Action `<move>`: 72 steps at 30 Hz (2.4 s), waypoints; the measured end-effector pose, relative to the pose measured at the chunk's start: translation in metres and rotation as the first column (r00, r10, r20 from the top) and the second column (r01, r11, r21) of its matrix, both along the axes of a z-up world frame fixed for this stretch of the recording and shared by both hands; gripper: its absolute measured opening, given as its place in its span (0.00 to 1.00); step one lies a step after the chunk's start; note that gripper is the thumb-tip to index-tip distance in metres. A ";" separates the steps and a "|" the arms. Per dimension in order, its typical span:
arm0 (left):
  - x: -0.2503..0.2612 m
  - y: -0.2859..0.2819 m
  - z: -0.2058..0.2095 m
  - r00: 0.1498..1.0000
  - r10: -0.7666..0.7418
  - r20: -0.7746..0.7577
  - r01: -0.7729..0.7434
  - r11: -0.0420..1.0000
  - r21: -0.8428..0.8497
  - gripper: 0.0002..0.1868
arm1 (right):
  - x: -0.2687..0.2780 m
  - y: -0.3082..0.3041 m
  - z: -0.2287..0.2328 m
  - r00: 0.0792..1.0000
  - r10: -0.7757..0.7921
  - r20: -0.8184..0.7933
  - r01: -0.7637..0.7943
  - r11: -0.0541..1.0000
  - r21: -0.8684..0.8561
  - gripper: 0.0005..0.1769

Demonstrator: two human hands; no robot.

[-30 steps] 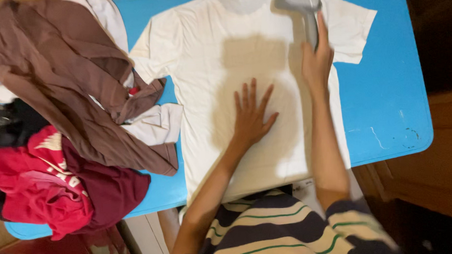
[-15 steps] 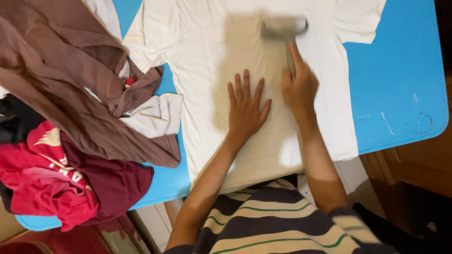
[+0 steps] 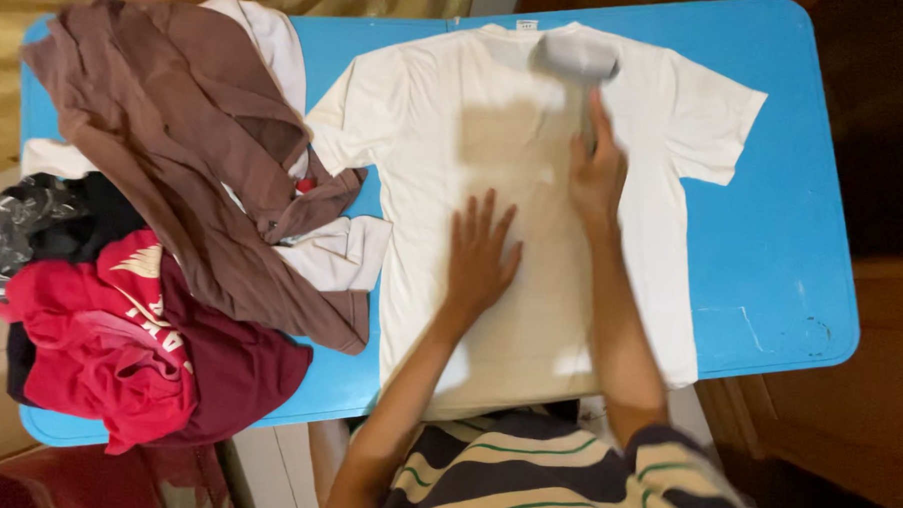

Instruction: The person uses a lint roller to remove lint from a white t-shirt laid flat on a blue table. They roll the device repeatedly over the shirt's surface, holding the fabric in place with their other hand.

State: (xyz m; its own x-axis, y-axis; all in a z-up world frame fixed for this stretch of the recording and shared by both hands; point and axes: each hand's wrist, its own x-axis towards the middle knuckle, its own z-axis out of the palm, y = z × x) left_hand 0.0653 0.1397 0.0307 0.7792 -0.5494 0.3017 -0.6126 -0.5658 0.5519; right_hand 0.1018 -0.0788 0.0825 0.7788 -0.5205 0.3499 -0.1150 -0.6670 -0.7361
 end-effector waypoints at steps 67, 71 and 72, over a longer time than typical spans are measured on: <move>0.014 0.089 0.007 0.986 0.167 0.020 -0.167 0.986 0.024 0.30 | -0.100 0.211 0.013 0.978 0.116 -0.173 -0.082 0.978 0.194 0.36; 0.011 0.089 0.001 0.984 0.175 0.016 -0.175 0.984 0.022 0.31 | -0.085 0.215 0.023 0.976 0.137 -0.171 -0.112 0.983 0.144 0.36; 0.011 0.089 0.000 0.985 0.172 0.023 -0.172 0.985 0.020 0.32 | -0.073 0.209 0.023 0.948 0.107 -0.299 -0.061 0.985 0.159 0.36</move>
State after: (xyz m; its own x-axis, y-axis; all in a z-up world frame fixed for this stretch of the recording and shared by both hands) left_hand 0.0758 0.2285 0.0306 0.8564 -0.4140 0.3086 -0.5163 -0.6754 0.5266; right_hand 0.0285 0.1306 0.1053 0.8794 -0.4759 0.0139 -0.2976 -0.5722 -0.7642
